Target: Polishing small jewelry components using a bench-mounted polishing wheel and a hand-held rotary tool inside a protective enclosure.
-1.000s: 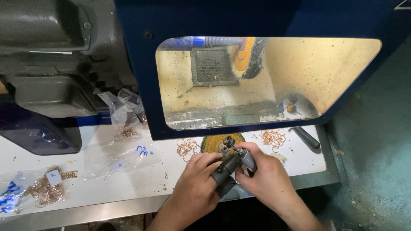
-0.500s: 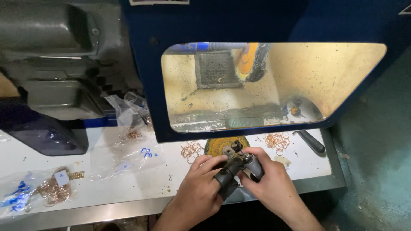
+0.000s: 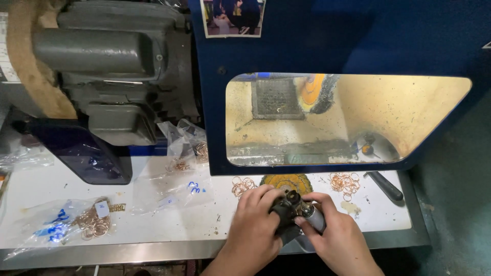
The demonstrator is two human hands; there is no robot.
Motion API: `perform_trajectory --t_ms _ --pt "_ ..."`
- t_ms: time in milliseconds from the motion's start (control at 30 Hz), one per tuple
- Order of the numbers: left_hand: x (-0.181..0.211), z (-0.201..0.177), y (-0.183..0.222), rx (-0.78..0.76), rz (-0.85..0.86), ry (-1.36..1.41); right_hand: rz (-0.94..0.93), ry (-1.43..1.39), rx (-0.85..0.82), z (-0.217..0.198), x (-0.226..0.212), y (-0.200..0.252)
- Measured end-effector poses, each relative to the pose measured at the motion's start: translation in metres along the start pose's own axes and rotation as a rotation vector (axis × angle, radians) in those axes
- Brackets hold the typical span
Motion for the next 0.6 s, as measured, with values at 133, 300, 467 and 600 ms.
perform_trajectory --t_ms 133,300,467,600 --pt "0.002 0.0 -0.002 0.047 -0.02 -0.062 0.055 0.063 -0.018 0.007 0.003 0.001" --pt "0.002 -0.002 -0.005 0.015 -0.009 -0.038 0.053 0.004 0.085 0.015 0.012 -0.003" --pt "0.004 -0.002 -0.009 -0.019 -0.006 -0.019 0.099 0.027 0.12 0.014 0.013 -0.001" --pt "0.002 -0.002 -0.01 0.042 0.039 0.05 0.09 0.064 0.134 0.015 0.016 -0.005"
Point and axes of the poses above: each hand's wrist, its own y-axis away from the middle knuckle, its own z-axis out of the palm, x = y × z, the point moved 4 cm from there along -y, towards the middle knuckle, and after that the axes turned 13 degrees about -x, right-handed, at the moved point
